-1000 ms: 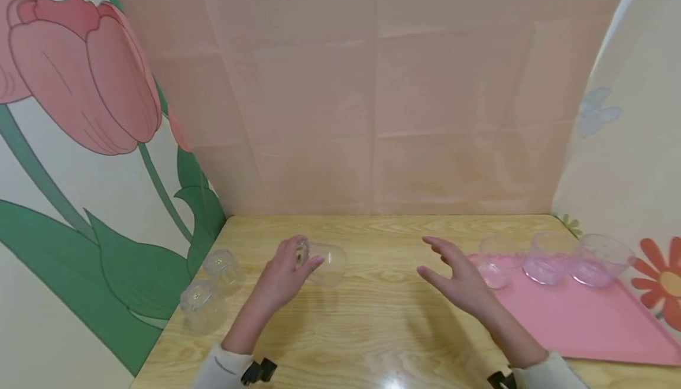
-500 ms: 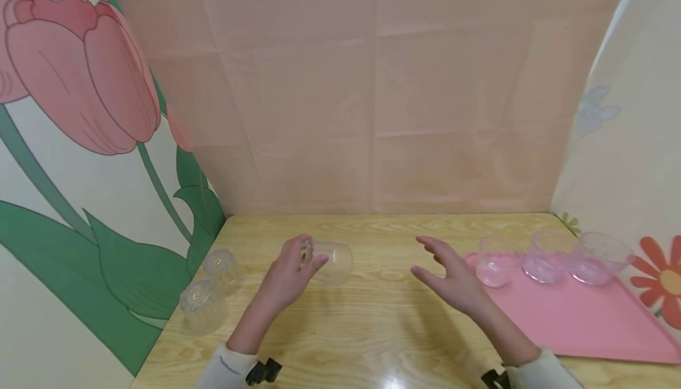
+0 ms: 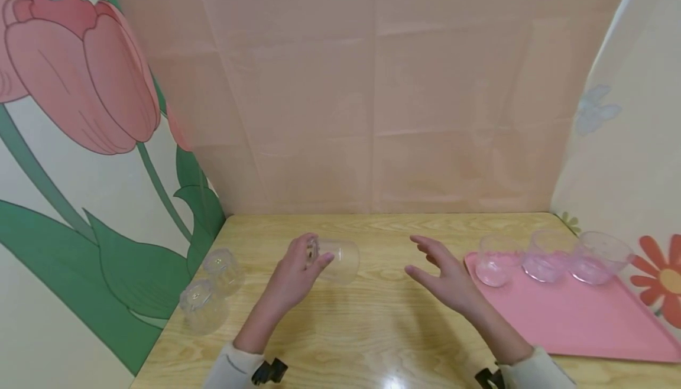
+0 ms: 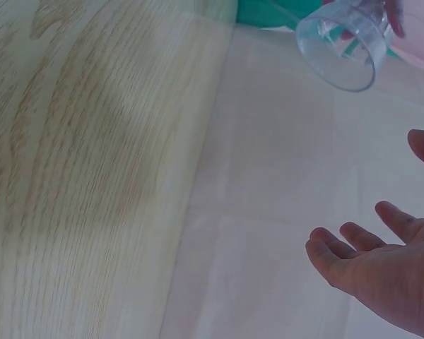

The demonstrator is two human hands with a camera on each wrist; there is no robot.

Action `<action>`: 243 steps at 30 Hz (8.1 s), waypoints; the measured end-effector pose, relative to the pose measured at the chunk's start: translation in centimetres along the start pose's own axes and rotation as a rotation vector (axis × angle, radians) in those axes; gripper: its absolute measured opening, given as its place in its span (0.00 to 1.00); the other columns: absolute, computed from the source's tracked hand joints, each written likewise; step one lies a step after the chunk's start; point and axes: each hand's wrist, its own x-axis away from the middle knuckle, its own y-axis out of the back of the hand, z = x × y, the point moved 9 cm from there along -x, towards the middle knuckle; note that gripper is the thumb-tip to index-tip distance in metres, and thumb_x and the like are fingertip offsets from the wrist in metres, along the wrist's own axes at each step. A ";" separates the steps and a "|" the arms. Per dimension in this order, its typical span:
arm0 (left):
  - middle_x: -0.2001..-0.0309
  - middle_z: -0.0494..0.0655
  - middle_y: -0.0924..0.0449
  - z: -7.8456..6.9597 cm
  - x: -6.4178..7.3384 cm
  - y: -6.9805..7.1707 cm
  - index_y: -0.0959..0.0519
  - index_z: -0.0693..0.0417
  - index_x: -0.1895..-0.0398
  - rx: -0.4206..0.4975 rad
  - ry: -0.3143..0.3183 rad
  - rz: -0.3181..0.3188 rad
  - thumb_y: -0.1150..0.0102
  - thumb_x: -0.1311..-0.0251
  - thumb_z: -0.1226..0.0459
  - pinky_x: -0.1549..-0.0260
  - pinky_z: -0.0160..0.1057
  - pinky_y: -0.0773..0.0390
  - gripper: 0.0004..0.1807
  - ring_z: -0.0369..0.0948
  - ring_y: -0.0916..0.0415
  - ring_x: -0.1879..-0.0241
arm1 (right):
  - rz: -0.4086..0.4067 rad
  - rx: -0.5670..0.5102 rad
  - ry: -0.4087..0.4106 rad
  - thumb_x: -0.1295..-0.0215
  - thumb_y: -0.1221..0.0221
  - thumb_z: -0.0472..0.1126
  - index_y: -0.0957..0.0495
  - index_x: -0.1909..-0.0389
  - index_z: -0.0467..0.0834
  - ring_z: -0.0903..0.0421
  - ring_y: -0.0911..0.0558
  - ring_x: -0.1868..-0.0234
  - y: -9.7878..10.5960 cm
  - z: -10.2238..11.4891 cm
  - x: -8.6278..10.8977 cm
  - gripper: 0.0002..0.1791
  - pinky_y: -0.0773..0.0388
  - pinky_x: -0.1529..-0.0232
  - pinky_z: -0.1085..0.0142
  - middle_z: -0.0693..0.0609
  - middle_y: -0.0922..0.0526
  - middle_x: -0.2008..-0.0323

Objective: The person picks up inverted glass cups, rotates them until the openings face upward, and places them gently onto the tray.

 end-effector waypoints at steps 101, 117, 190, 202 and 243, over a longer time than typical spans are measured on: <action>0.41 0.55 0.25 -4.1 -0.7 -4.7 0.37 0.60 0.30 0.328 -0.145 0.033 0.53 0.23 0.48 0.58 0.43 0.18 0.31 0.48 0.20 0.51 | 0.148 -0.508 -0.209 0.30 0.37 0.43 0.44 0.22 0.50 0.36 0.34 0.28 -5.0 1.6 -1.8 0.39 0.24 0.39 0.47 0.40 0.38 0.26; 0.40 0.56 0.25 -4.0 -0.9 -5.3 0.38 0.56 0.29 0.326 -0.137 0.057 0.55 0.23 0.46 0.56 0.45 0.18 0.30 0.49 0.20 0.48 | 0.136 -0.547 -0.193 0.30 0.38 0.39 0.43 0.23 0.47 0.35 0.35 0.29 -5.1 1.9 -2.1 0.37 0.25 0.40 0.48 0.38 0.39 0.26; 0.29 0.50 0.33 -3.1 -0.3 -4.0 0.41 0.50 0.23 0.137 -0.097 0.141 0.58 0.26 0.37 0.40 0.51 0.25 0.39 0.47 0.28 0.36 | 0.109 -0.449 -0.212 0.31 0.35 0.40 0.42 0.23 0.46 0.35 0.33 0.32 -2.0 0.5 -0.9 0.40 0.19 0.46 0.55 0.41 0.40 0.25; 0.29 0.47 0.33 -2.3 -0.1 -3.3 0.41 0.48 0.23 0.115 -0.075 0.142 0.58 0.28 0.35 0.40 0.51 0.25 0.40 0.45 0.28 0.36 | 0.127 -0.382 -0.225 0.31 0.35 0.44 0.43 0.22 0.49 0.37 0.33 0.32 -1.3 -0.5 -0.4 0.41 0.20 0.46 0.52 0.42 0.42 0.24; 0.28 0.48 0.34 0.4 0.6 0.5 0.39 0.48 0.23 -0.049 -0.008 0.078 0.55 0.33 0.31 0.40 0.55 0.25 0.44 0.49 0.30 0.34 | 0.135 -0.146 -0.249 0.32 0.35 0.53 0.45 0.21 0.56 0.35 0.33 0.31 2.4 -1.3 1.6 0.43 0.20 0.44 0.45 0.42 0.41 0.24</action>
